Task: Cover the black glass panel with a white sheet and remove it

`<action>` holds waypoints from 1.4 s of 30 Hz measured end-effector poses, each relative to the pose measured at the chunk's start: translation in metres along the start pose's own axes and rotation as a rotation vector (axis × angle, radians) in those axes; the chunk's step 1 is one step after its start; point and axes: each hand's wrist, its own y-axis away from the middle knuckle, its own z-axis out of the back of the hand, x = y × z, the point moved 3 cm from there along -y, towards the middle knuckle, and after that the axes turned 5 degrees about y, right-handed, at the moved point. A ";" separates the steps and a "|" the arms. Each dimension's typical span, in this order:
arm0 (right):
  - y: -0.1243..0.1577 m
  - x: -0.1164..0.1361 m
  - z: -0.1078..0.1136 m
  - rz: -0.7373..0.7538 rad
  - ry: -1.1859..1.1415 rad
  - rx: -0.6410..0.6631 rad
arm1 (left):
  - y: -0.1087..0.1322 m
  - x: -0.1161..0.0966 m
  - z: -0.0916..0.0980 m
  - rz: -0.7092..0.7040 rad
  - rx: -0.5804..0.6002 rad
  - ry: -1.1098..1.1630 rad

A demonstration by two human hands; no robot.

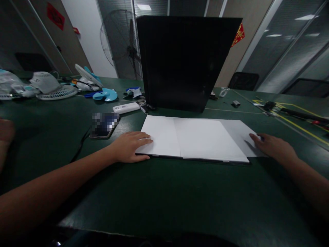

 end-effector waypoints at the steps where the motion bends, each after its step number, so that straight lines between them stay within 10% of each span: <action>1: 0.000 0.001 0.000 0.013 -0.002 -0.010 | 0.000 0.000 0.000 0.002 0.000 -0.003; 19: 0.063 0.083 0.031 0.306 0.049 -0.138 | 0.001 -0.002 0.002 -0.063 -0.069 -0.024; 42: 0.071 0.086 0.029 0.471 -0.110 -0.379 | 0.001 0.001 -0.004 -0.068 -0.131 -0.017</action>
